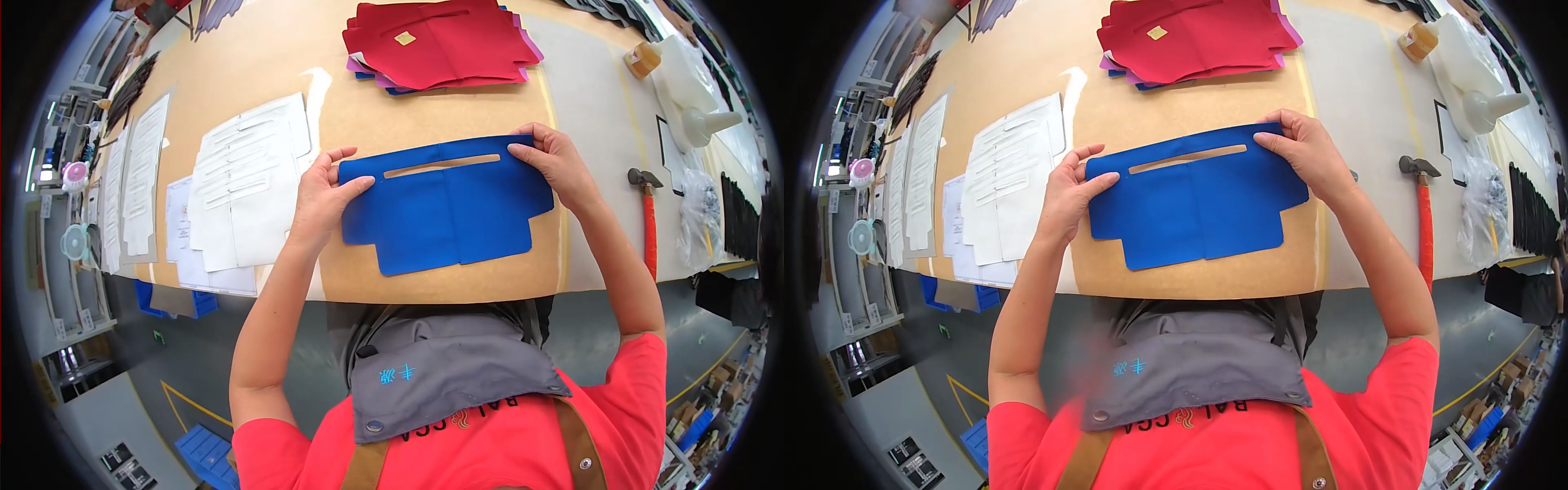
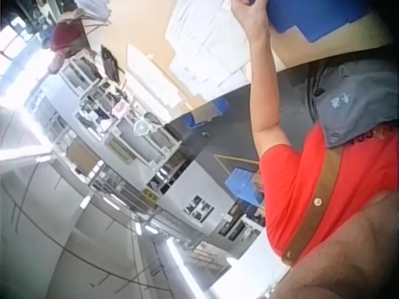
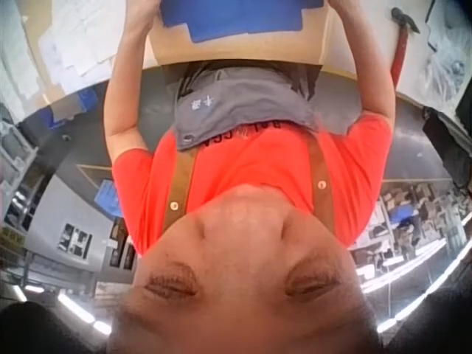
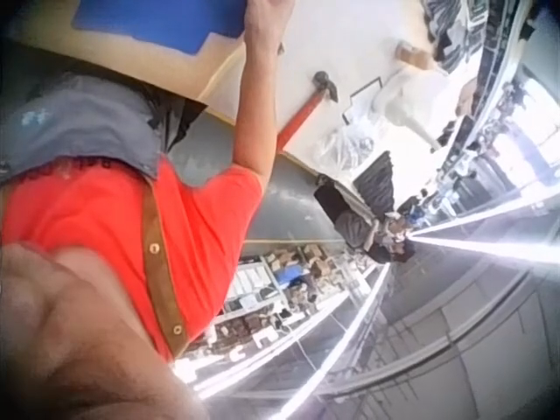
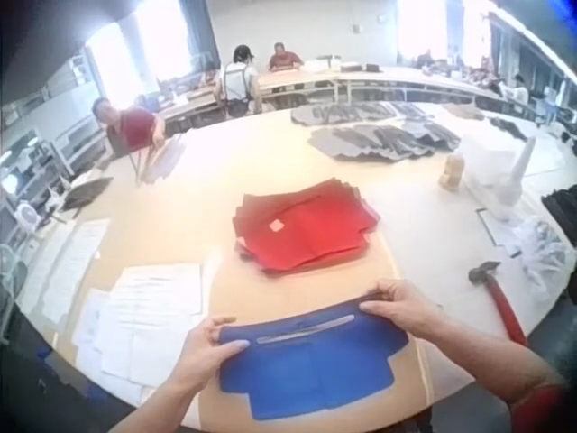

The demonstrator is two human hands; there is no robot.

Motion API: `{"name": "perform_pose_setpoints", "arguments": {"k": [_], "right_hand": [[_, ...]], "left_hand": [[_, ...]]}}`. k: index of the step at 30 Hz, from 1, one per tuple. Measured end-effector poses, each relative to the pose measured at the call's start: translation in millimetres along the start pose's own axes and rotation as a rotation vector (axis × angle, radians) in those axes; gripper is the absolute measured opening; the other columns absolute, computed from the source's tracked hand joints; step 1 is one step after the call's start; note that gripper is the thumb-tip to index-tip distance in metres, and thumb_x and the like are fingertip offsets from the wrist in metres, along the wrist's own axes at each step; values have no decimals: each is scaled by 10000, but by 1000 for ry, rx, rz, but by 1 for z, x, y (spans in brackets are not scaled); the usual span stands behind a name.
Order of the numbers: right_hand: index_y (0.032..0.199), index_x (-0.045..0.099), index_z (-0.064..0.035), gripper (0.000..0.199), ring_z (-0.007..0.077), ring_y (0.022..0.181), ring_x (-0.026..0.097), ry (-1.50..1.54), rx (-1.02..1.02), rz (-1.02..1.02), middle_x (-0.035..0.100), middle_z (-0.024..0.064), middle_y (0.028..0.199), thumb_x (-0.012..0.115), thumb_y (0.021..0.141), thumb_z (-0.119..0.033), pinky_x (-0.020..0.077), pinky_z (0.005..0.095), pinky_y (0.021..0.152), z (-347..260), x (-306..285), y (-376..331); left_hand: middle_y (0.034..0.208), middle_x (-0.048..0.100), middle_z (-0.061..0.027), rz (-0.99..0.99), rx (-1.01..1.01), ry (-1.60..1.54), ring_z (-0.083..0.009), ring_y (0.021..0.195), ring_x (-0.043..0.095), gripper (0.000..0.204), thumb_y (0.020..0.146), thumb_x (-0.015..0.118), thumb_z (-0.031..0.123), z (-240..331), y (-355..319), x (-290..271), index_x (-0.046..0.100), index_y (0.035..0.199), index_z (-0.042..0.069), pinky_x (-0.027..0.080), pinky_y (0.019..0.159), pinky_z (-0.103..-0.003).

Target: Assembling a leather component by aligning a fabric liner and using a hammer to secure edges.

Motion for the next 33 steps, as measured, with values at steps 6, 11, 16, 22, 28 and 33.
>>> {"name": "perform_pose_setpoints", "arguments": {"k": [6, 11, 16, 22, 28, 33], "right_hand": [[1126, 676, -20, 168, 64, 779, 637, -32, 6, 10, 711, 25, 902, 679, 994, -124, 532, 238, 703, 0, 0, 0], [1128, 675, -12, 174, 63, 778, 635, -34, 12, -4, 712, 22, 907, 678, 995, -124, 535, 240, 705, -2, -1, 3], [1133, 672, -4, 168, 65, 801, 654, 5, -13, -20, 718, 26, 933, 665, 997, -103, 546, 233, 717, -12, -3, 1], [1152, 669, -8, 168, 68, 815, 668, 31, -142, 58, 721, 39, 962, 643, 999, -73, 564, 229, 737, -64, -23, 32], [1144, 665, 4, 171, 82, 813, 674, 25, -175, 65, 716, 44, 968, 654, 993, -75, 575, 229, 724, -80, -33, 60], [1158, 658, 5, 190, 87, 825, 685, 194, -12, -25, 717, 57, 964, 662, 989, -82, 582, 227, 738, -69, -25, 41]], "left_hand": [[1019, 758, -118, -1, -9, 4, -146, 908, 725, 568, 883, 752, 1, 1, 1, 0, 503, 1391, -52, 588, 793, -256], [1029, 752, -109, -10, -26, 15, -133, 901, 715, 578, 890, 746, -23, 7, 2, 1, 492, 1409, -40, 582, 795, -245], [1041, 745, -106, -38, 16, -12, -132, 935, 708, 570, 891, 743, -23, 11, 4, -1, 500, 1406, -41, 573, 842, -255], [1049, 746, -88, -68, 139, -74, -118, 954, 702, 515, 918, 725, 1, 51, 44, -4, 527, 1393, -22, 561, 862, -254], [1008, 743, -76, -23, 152, 64, -114, 927, 693, 542, 922, 699, 3, 86, 65, -3, 506, 1429, -6, 544, 806, -237], [964, 712, -67, -124, -9, 54, -115, 863, 696, 661, 884, 718, -15, 98, 33, -16, 450, 1488, 8, 552, 780, -224]]}}
Point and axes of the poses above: each hand's wrist, its own y-axis towards the middle knuckle, its own x-axis out of the palm, z = x × y, the point moved 2 cm from there along y, towards the middle knuckle
